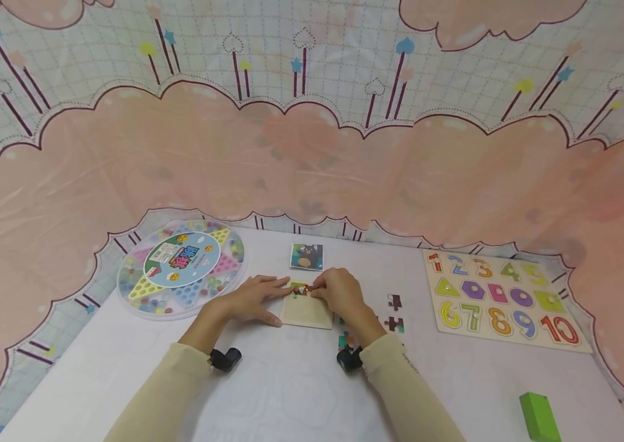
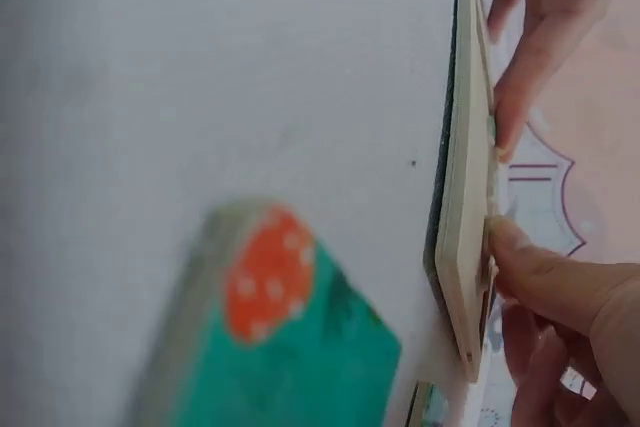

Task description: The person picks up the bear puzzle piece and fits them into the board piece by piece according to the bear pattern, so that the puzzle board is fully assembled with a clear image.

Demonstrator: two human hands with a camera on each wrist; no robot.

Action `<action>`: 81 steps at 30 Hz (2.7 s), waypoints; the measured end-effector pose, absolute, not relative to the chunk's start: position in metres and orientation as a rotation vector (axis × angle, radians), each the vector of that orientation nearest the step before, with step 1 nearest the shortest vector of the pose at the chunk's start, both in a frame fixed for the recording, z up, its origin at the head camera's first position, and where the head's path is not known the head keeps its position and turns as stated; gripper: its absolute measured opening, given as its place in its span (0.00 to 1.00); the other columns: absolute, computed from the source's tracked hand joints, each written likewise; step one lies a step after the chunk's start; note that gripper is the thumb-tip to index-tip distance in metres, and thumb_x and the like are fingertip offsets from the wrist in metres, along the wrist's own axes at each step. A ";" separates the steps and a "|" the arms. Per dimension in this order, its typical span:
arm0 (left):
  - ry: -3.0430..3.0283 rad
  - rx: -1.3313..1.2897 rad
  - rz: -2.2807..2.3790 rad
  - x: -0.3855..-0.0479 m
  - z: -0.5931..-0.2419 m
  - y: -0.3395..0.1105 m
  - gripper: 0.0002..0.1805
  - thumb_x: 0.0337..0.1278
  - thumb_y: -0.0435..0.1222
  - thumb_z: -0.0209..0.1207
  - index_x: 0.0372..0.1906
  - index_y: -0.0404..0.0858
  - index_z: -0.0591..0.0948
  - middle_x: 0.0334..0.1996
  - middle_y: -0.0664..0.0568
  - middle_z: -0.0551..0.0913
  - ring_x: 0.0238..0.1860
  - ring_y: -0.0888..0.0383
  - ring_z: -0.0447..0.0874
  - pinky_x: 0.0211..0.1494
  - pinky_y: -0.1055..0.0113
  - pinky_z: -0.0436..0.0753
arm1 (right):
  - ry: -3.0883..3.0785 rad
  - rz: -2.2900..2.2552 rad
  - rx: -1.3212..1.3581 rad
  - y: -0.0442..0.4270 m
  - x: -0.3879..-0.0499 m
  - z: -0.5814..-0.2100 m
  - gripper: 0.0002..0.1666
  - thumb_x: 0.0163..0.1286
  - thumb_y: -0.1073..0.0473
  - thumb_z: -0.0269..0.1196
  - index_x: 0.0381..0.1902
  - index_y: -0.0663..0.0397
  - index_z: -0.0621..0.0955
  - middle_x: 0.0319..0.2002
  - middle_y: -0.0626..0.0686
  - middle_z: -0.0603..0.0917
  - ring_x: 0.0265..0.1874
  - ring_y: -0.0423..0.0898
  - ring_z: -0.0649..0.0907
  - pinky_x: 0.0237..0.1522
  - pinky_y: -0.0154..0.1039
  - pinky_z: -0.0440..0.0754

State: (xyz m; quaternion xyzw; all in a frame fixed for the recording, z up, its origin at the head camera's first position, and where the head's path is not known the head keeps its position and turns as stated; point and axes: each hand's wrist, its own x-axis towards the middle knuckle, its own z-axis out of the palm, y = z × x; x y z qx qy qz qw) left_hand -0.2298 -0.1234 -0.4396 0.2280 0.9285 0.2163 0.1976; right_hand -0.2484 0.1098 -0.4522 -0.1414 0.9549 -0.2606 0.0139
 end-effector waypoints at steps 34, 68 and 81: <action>2.612 0.685 0.564 -0.233 -0.440 -0.123 0.42 0.53 0.52 0.73 0.75 0.54 0.71 0.82 0.55 0.59 0.82 0.46 0.54 0.84 0.37 0.46 | 2.746 -0.889 -0.493 0.129 -0.247 -0.434 0.16 0.71 0.49 0.67 0.52 0.46 0.89 0.52 0.53 0.89 0.50 0.49 0.83 0.52 0.47 0.84; 2.601 0.638 0.592 -0.231 -0.442 -0.122 0.43 0.51 0.49 0.74 0.74 0.56 0.71 0.82 0.57 0.59 0.83 0.46 0.52 0.85 0.38 0.43 | 2.698 -1.065 -0.194 0.278 -0.213 -0.446 0.38 0.70 0.53 0.68 0.74 0.55 0.69 0.76 0.68 0.66 0.72 0.72 0.69 0.69 0.68 0.71; 2.601 0.650 0.596 -0.233 -0.440 -0.120 0.43 0.52 0.49 0.74 0.74 0.55 0.71 0.82 0.56 0.58 0.83 0.46 0.52 0.85 0.38 0.44 | 2.760 -1.054 -0.184 0.280 -0.218 -0.454 0.28 0.69 0.59 0.68 0.66 0.57 0.78 0.71 0.68 0.73 0.69 0.69 0.73 0.68 0.66 0.74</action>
